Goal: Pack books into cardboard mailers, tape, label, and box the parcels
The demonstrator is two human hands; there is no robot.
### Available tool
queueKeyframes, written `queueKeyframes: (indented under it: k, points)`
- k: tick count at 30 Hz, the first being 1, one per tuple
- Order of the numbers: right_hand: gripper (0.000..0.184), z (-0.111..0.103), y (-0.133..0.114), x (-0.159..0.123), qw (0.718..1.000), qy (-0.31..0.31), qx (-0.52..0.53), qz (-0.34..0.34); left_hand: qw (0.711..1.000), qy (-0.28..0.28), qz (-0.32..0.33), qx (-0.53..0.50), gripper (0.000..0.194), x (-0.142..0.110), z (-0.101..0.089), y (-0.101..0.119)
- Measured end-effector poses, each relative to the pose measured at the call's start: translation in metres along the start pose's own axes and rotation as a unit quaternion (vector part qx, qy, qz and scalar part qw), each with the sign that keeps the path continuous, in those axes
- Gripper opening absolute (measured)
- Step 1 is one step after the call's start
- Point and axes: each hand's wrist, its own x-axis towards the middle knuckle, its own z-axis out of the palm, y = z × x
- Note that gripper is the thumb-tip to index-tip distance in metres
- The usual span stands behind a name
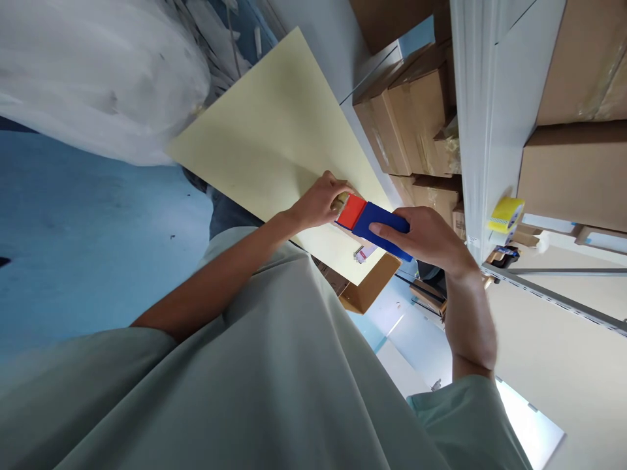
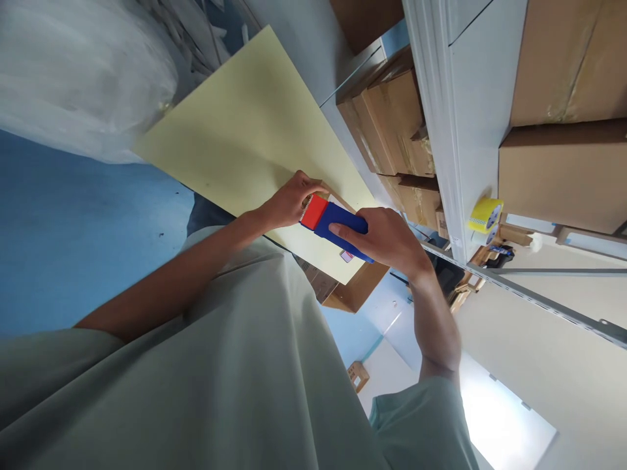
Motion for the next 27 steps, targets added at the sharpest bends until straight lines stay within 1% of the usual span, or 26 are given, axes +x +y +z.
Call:
queueKeyframes:
  k: [3, 7, 11, 16, 20, 23, 25, 27]
  points:
    - [0.065, 0.002, 0.002, -0.002, 0.999, 0.008, -0.037, -0.001, 0.999, -0.030, 0.009, 0.019, 0.044, 0.005, 0.003, -0.005]
    - [0.061, 0.010, 0.016, -0.002, 0.998, 0.015, -0.063, 0.013, 0.997, -0.036, -0.008, 0.070, 0.046, 0.000, 0.001, -0.012]
    - [0.062, 0.022, 0.041, 0.004, 0.998, 0.019, -0.052, 0.030, 0.992, -0.066, -0.018, 0.105, 0.054, -0.004, -0.007, -0.011]
    - [0.063, 0.044, 0.080, 0.024, 0.999, -0.013, -0.033, 0.030, 0.987, -0.104, -0.016, 0.121, 0.058, -0.006, -0.014, -0.008]
    - [0.067, 0.071, 0.101, 0.049, 0.999, -0.013, -0.028, 0.018, 0.986, -0.100, -0.015, 0.129, 0.054, -0.013, -0.015, -0.012]
    - [0.068, 0.087, 0.106, 0.063, 0.999, -0.026, -0.016, 0.013, 0.986, -0.093, -0.016, 0.134, 0.055, -0.019, -0.016, -0.017]
    - [0.068, 0.095, 0.107, 0.069, 0.999, -0.031, -0.003, 0.013, 0.987, -0.092, -0.025, 0.129, 0.057, -0.022, -0.017, -0.018]
    - [0.067, 0.100, 0.108, 0.072, 0.999, -0.028, 0.013, 0.013, 0.989, -0.080, -0.043, 0.115, 0.055, -0.024, -0.014, -0.016]
